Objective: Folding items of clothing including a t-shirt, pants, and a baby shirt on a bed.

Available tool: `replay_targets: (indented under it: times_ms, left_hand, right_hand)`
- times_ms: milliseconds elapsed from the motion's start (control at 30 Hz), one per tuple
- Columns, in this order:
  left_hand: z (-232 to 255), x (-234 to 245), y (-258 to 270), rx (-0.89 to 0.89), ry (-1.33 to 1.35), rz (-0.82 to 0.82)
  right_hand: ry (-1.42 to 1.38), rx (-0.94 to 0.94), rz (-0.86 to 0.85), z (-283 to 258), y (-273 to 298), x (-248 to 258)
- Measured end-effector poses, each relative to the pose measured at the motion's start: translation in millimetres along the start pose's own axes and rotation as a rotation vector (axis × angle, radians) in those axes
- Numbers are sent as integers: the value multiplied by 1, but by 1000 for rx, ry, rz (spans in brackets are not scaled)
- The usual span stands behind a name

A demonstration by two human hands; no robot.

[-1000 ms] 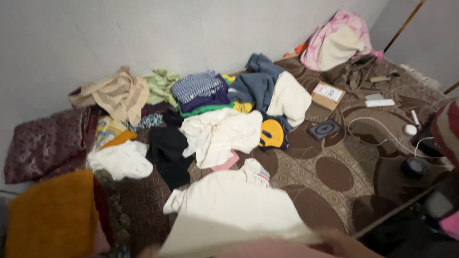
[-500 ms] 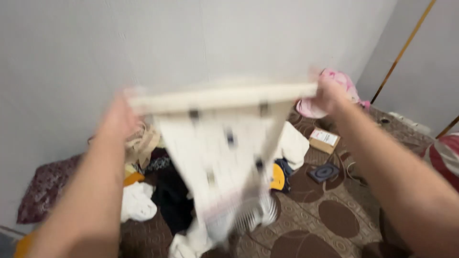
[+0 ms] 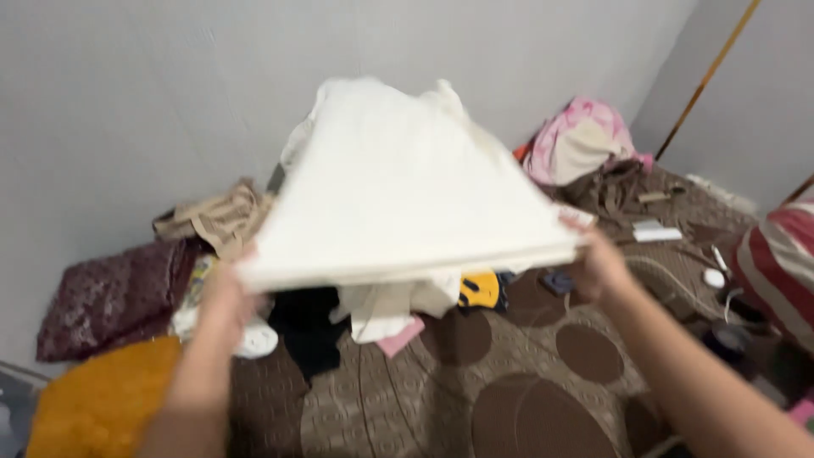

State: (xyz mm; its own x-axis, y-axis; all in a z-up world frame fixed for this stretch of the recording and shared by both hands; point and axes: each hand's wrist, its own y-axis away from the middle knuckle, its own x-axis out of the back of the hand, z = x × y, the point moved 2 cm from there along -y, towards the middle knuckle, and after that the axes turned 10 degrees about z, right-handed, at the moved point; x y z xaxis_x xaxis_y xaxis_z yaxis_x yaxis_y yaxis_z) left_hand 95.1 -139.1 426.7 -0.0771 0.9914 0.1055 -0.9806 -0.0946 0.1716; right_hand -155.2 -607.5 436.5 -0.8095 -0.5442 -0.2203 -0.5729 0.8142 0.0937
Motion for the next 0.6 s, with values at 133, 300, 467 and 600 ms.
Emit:
replay_targets:
  times_ms: [133, 300, 467, 600]
  left_hand:
    - [-245, 9, -42, 340, -21, -114]
    - [-404, 56, -7, 916, -217, -76]
    - [-502, 94, -8, 783, -849, -546]
    - [-497, 99, 16, 834, -807, -524]
  right_hand:
    - [238, -359, 126, 140, 30, 77]
    - [574, -719, 180, 252, 78, 159]
    - [730, -1052, -15, 283, 115, 194]
    - [851, -1110, -129, 300, 121, 211]
